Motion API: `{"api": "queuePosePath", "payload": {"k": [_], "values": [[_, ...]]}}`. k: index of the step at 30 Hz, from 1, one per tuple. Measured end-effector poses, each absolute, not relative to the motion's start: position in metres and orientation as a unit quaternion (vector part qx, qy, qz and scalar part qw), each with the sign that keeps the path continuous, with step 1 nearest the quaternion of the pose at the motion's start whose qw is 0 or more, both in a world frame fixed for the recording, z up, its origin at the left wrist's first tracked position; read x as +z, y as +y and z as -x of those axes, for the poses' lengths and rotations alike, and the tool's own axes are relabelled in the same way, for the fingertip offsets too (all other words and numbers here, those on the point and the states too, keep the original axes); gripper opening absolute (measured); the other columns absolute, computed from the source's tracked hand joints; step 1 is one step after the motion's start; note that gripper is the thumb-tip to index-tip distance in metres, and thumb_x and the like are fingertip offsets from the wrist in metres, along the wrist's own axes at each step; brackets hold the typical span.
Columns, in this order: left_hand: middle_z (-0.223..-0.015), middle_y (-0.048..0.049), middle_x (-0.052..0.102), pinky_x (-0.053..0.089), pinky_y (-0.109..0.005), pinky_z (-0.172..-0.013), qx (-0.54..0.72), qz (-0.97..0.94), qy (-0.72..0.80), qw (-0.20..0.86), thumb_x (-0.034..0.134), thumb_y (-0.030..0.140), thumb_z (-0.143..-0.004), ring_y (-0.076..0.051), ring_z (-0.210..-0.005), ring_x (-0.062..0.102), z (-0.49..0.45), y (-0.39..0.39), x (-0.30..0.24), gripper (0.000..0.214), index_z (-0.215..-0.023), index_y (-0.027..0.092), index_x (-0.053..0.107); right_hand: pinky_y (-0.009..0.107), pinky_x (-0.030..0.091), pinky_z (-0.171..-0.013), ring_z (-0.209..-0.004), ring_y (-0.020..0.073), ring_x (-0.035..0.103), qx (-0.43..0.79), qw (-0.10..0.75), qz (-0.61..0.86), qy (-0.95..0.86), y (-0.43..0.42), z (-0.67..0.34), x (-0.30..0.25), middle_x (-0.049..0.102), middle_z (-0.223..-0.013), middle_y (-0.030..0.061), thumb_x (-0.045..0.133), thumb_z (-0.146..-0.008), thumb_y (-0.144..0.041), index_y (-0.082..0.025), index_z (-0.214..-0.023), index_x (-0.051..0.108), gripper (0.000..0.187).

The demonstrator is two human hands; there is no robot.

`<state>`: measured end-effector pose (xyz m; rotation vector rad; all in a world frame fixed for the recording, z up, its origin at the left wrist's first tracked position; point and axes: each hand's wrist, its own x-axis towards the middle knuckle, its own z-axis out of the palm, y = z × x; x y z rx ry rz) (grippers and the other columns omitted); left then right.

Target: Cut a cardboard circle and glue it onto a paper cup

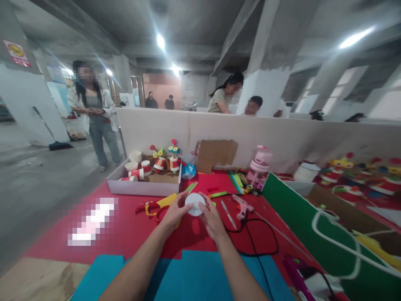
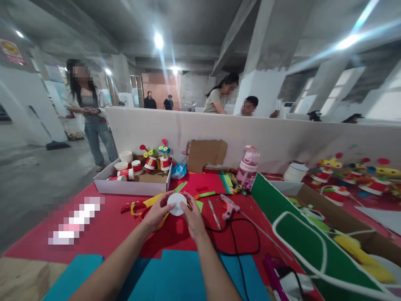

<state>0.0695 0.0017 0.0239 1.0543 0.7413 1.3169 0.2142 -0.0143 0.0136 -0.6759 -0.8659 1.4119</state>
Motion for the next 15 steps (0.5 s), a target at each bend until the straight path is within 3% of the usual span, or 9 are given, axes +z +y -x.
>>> {"api": "queuePosePath", "payload": {"k": [5, 15], "values": [[-0.114, -0.0112, 0.069, 0.049, -0.031, -0.085, 0.541, -0.427, 0.268, 0.673, 0.083, 0.034, -0.064, -0.022, -0.100, 0.064, -0.0681, -0.0013, 0.0278, 0.055, -0.114, 0.017, 0.067, 0.033, 0.056, -0.085, -0.101, 0.0212, 0.066, 0.629, 0.635, 0.259, -0.366, -0.0132, -0.2169, 0.0124, 0.068, -0.116, 0.0021, 0.077, -0.074, -0.035, -0.031, -0.129, 0.055, 0.060], [-0.112, -0.0127, 0.070, 0.047, -0.031, -0.088, 0.536, -0.422, 0.264, 0.683, 0.085, 0.030, -0.063, -0.023, -0.100, 0.064, -0.0663, 0.0030, 0.0231, 0.054, -0.112, 0.014, 0.070, 0.033, 0.056, -0.085, -0.098, 0.0203, 0.067, 0.643, 0.637, 0.260, -0.336, -0.0091, -0.2169, 0.0046, 0.069, -0.115, 0.0028, 0.081, -0.070, -0.031, -0.028, -0.123, 0.061, 0.056]]}}
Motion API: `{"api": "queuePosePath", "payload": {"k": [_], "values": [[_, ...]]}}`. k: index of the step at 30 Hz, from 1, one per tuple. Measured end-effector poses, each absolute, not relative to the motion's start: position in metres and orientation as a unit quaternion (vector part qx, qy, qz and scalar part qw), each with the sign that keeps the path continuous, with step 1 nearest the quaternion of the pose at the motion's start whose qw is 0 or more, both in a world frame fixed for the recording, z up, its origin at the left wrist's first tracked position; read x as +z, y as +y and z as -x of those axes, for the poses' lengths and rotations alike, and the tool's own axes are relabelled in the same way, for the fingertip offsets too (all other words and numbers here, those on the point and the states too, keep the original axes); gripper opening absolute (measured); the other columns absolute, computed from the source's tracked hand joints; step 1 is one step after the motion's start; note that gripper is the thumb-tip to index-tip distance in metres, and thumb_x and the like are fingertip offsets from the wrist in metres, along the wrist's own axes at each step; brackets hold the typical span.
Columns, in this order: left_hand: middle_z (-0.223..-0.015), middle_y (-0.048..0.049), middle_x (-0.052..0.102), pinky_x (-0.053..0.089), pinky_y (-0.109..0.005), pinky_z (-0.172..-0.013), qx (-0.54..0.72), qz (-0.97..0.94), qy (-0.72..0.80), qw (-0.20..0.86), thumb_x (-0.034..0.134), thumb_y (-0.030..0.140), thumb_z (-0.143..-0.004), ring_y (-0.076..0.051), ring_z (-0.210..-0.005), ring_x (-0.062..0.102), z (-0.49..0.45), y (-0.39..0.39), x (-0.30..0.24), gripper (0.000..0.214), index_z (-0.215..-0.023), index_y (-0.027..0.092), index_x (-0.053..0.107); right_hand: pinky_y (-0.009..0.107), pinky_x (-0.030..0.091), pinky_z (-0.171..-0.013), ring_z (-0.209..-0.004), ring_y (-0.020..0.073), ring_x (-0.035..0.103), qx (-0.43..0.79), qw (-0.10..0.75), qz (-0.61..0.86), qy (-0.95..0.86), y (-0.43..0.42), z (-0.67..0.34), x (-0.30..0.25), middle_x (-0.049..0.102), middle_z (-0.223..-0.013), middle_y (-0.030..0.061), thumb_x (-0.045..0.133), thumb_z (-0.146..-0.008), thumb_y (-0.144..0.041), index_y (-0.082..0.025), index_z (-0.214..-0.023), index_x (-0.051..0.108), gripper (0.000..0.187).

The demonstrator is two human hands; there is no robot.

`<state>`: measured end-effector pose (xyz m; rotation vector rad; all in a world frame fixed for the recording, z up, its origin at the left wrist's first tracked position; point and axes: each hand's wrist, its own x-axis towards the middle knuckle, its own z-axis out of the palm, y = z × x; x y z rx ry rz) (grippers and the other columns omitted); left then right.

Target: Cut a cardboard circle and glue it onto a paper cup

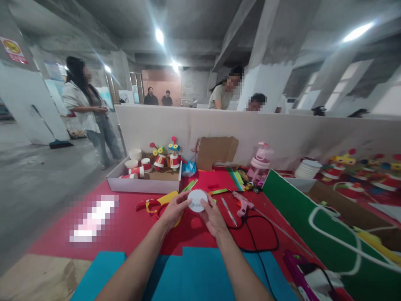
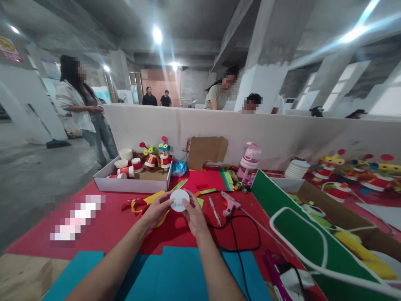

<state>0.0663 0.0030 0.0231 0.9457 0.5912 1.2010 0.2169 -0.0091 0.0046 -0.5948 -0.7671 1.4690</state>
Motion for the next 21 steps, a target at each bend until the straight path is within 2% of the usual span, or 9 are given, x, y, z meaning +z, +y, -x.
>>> {"api": "queuePosePath", "payload": {"k": [10, 15, 19, 21], "values": [[-0.116, -0.0119, 0.068, 0.047, -0.035, -0.093, 0.549, -0.459, 0.276, 0.642, 0.084, 0.028, -0.062, -0.027, -0.107, 0.062, -0.069, 0.007, 0.013, 0.062, -0.120, 0.016, 0.065, 0.029, 0.054, -0.084, -0.100, 0.0193, 0.065, 0.641, 0.617, 0.287, -0.356, -0.015, -0.217, 0.013, 0.068, -0.115, 0.0018, 0.082, -0.067, -0.029, -0.030, -0.125, 0.058, 0.063], [-0.118, -0.0127, 0.066, 0.049, -0.033, -0.086, 0.496, -0.499, 0.335, 0.627, 0.085, 0.027, -0.060, -0.026, -0.105, 0.062, -0.056, 0.002, 0.027, 0.068, -0.122, 0.017, 0.059, 0.030, 0.054, -0.082, -0.106, 0.0218, 0.063, 0.663, 0.560, 0.298, -0.398, -0.017, -0.229, 0.019, 0.066, -0.121, 0.0040, 0.080, -0.070, -0.036, -0.028, -0.117, 0.064, 0.050], [-0.124, -0.0157, 0.062, 0.049, -0.034, -0.085, 0.445, -0.547, 0.337, 0.623, 0.084, 0.028, -0.062, -0.027, -0.107, 0.061, -0.051, 0.000, 0.032, 0.075, -0.129, 0.017, 0.053, 0.030, 0.055, -0.075, -0.099, 0.0217, 0.066, 0.678, 0.526, 0.303, -0.414, -0.018, -0.233, 0.021, 0.067, -0.118, 0.0049, 0.079, -0.071, -0.038, -0.026, -0.115, 0.065, 0.048], [-0.128, -0.0163, 0.059, 0.048, -0.035, -0.087, 0.454, -0.549, 0.330, 0.619, 0.083, 0.030, -0.064, -0.028, -0.111, 0.059, -0.053, 0.000, 0.032, 0.080, -0.135, 0.018, 0.049, 0.029, 0.055, -0.075, -0.095, 0.0204, 0.067, 0.676, 0.537, 0.298, -0.408, -0.018, -0.231, 0.021, 0.069, -0.113, 0.0045, 0.081, -0.069, -0.037, -0.025, -0.112, 0.066, 0.047]]}}
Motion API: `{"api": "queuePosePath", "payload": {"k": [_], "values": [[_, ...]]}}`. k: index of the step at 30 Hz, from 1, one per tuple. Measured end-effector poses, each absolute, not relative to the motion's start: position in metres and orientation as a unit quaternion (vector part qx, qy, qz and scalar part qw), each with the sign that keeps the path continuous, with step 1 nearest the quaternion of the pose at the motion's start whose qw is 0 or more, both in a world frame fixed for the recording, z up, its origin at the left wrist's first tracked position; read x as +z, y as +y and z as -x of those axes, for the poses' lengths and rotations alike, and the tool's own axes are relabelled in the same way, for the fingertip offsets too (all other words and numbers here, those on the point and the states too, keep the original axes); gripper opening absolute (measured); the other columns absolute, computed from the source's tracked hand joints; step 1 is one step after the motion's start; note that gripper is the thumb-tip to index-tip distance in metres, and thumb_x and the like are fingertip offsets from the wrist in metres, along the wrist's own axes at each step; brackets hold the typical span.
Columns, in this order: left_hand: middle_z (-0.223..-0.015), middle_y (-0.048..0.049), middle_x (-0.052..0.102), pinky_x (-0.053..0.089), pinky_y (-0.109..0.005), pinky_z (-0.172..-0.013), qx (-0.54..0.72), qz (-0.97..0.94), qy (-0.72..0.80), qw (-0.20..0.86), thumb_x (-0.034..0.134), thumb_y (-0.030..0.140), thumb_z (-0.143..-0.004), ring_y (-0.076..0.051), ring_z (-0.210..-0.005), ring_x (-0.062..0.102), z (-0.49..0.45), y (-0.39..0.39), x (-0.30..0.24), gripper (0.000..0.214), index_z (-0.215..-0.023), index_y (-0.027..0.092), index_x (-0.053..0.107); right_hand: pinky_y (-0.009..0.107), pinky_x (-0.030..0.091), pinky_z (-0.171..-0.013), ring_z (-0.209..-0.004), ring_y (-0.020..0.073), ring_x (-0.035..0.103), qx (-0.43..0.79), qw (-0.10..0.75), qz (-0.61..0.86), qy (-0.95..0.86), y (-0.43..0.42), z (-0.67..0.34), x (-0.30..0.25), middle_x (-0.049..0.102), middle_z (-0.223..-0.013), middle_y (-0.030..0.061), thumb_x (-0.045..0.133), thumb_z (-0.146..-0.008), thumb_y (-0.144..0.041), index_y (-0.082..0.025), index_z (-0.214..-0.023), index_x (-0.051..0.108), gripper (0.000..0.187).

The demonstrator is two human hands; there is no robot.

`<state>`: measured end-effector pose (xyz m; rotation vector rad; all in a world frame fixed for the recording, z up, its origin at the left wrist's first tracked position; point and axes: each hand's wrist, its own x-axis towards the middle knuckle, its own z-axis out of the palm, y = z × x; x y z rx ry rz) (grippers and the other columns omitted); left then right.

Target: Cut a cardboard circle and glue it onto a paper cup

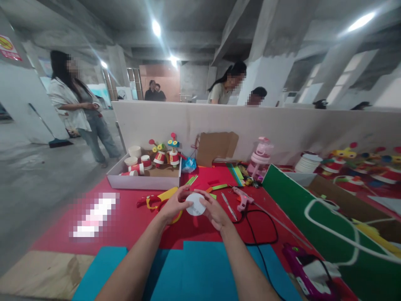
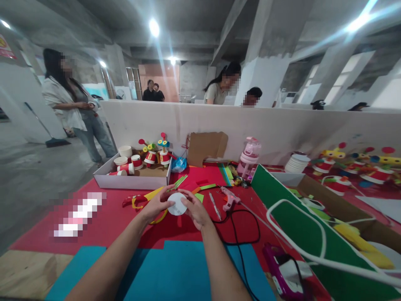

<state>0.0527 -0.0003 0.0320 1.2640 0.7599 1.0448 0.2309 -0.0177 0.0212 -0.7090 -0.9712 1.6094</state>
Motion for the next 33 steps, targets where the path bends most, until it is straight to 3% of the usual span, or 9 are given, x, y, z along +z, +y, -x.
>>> {"api": "queuePosePath", "payload": {"k": [5, 10, 19, 27, 33], "values": [[-0.128, -0.0145, 0.061, 0.046, -0.036, -0.093, 0.487, -0.514, 0.299, 0.640, 0.082, 0.032, -0.067, -0.028, -0.116, 0.057, -0.059, -0.001, 0.031, 0.069, -0.129, 0.019, 0.057, 0.028, 0.055, -0.075, -0.092, 0.0195, 0.068, 0.654, 0.612, 0.275, -0.349, -0.017, -0.223, 0.024, 0.072, -0.106, 0.0024, 0.081, -0.069, -0.039, -0.025, -0.111, 0.065, 0.047], [-0.118, -0.0134, 0.068, 0.045, -0.036, -0.096, 0.497, -0.474, 0.274, 0.673, 0.085, 0.031, -0.065, -0.027, -0.112, 0.060, -0.059, 0.002, 0.027, 0.057, -0.118, 0.017, 0.068, 0.030, 0.057, -0.073, -0.090, 0.0211, 0.069, 0.650, 0.625, 0.280, -0.330, -0.013, -0.221, 0.018, 0.073, -0.103, 0.0033, 0.080, -0.069, -0.041, -0.024, -0.113, 0.065, 0.050], [-0.119, -0.0132, 0.068, 0.043, -0.038, -0.100, 0.489, -0.491, 0.262, 0.671, 0.084, 0.027, -0.066, -0.028, -0.115, 0.060, -0.058, 0.005, 0.021, 0.058, -0.120, 0.016, 0.067, 0.028, 0.057, -0.071, -0.091, 0.0199, 0.069, 0.636, 0.636, 0.289, -0.328, -0.012, -0.219, 0.013, 0.072, -0.108, 0.0031, 0.081, -0.068, -0.041, -0.025, -0.112, 0.065, 0.050], [-0.115, -0.0122, 0.070, 0.047, -0.036, -0.095, 0.478, -0.513, 0.262, 0.663, 0.082, 0.032, -0.068, -0.027, -0.108, 0.063, -0.059, 0.003, 0.024, 0.058, -0.121, 0.016, 0.067, 0.031, 0.057, -0.073, -0.092, 0.0224, 0.068, 0.624, 0.638, 0.315, -0.323, -0.014, -0.217, 0.015, 0.071, -0.107, 0.0042, 0.081, -0.066, -0.042, -0.024, -0.109, 0.064, 0.050], [-0.108, -0.0114, 0.072, 0.049, -0.035, -0.090, 0.509, -0.500, 0.301, 0.632, 0.084, 0.037, -0.064, -0.027, -0.102, 0.064, -0.067, 0.001, 0.026, 0.058, -0.115, 0.014, 0.069, 0.028, 0.057, -0.071, -0.087, 0.0186, 0.067, 0.615, 0.653, 0.316, -0.310, -0.010, -0.211, 0.007, 0.070, -0.102, 0.0016, 0.081, -0.066, -0.041, -0.025, -0.108, 0.063, 0.048]]}}
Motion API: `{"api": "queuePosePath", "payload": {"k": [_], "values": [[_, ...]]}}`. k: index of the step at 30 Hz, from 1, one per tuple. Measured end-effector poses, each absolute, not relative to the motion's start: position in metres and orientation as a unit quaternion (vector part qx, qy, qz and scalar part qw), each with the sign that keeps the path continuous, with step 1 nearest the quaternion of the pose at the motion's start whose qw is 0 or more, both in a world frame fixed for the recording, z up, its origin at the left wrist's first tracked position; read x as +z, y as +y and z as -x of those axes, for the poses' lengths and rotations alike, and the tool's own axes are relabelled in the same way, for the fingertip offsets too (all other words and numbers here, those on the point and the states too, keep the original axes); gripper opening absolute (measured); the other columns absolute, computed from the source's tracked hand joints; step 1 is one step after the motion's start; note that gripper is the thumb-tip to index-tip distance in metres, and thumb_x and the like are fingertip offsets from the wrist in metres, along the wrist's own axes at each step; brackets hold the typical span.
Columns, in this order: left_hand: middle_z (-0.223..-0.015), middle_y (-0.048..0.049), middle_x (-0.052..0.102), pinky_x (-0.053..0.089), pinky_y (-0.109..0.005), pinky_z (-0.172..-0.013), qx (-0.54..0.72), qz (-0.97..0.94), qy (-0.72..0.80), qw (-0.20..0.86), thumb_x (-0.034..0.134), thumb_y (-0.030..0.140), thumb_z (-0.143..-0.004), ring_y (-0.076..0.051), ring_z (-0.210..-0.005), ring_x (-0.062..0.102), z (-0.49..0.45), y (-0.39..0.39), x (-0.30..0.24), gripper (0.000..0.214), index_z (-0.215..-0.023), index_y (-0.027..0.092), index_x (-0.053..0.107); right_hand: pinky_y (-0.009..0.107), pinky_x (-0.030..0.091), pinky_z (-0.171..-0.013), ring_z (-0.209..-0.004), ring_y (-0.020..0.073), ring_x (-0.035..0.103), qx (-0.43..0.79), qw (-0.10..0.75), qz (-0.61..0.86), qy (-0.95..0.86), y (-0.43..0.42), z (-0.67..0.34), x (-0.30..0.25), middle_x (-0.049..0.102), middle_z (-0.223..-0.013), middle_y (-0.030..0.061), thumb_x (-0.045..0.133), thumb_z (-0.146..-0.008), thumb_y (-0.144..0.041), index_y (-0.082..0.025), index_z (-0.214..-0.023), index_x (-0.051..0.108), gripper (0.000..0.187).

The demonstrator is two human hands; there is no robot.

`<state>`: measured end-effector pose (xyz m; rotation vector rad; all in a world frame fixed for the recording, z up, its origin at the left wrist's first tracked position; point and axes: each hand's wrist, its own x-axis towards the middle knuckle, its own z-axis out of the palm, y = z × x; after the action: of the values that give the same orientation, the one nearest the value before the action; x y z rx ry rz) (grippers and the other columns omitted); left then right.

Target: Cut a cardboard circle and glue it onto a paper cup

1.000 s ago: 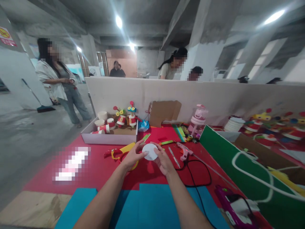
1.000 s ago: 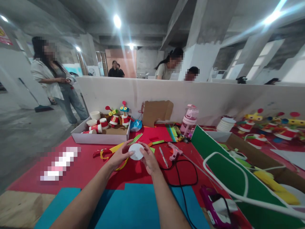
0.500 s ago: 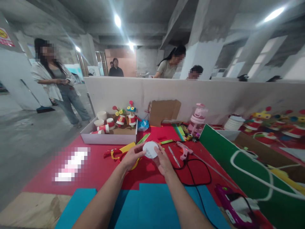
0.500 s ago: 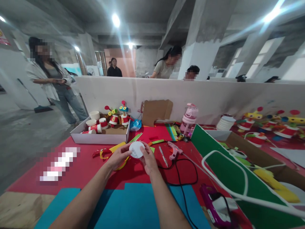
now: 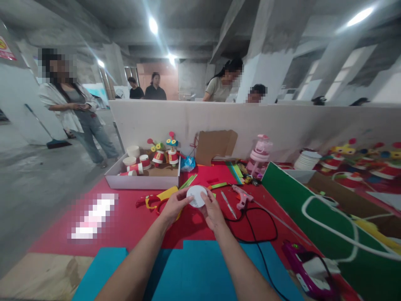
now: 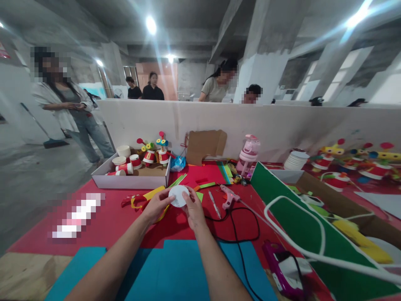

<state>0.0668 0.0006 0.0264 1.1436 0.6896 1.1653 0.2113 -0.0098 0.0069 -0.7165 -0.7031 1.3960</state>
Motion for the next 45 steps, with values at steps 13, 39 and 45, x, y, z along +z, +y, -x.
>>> {"api": "queuePosePath", "payload": {"k": [13, 39, 45], "values": [[-0.101, -0.0090, 0.072, 0.050, -0.029, -0.079, 0.492, -0.509, 0.359, 0.608, 0.083, 0.038, -0.064, -0.020, -0.089, 0.065, -0.053, 0.006, 0.028, 0.053, -0.110, 0.014, 0.068, 0.037, 0.042, -0.105, -0.127, 0.0228, 0.049, 0.520, 0.603, 0.336, -0.503, -0.013, -0.215, 0.009, 0.065, -0.122, 0.0022, 0.073, -0.077, -0.039, -0.031, -0.127, 0.060, 0.053], [-0.095, -0.0069, 0.073, 0.050, -0.027, -0.076, 0.516, -0.484, 0.340, 0.619, 0.084, 0.034, -0.063, -0.017, -0.081, 0.065, -0.060, 0.008, 0.019, 0.048, -0.105, 0.016, 0.071, 0.030, 0.050, -0.086, -0.100, 0.0213, 0.063, 0.501, 0.626, 0.335, -0.496, -0.015, -0.206, 0.009, 0.068, -0.115, 0.0015, 0.063, -0.085, -0.050, -0.029, -0.122, 0.063, 0.043], [-0.094, -0.0062, 0.072, 0.049, -0.027, -0.074, 0.527, -0.458, 0.332, 0.634, 0.085, 0.033, -0.062, -0.016, -0.079, 0.064, -0.060, 0.006, 0.022, 0.048, -0.104, 0.016, 0.071, 0.034, 0.047, -0.097, -0.111, 0.0217, 0.060, 0.536, 0.613, 0.321, -0.484, -0.016, -0.209, 0.010, 0.067, -0.120, 0.0016, 0.066, -0.083, -0.049, -0.029, -0.129, 0.059, 0.050]]}}
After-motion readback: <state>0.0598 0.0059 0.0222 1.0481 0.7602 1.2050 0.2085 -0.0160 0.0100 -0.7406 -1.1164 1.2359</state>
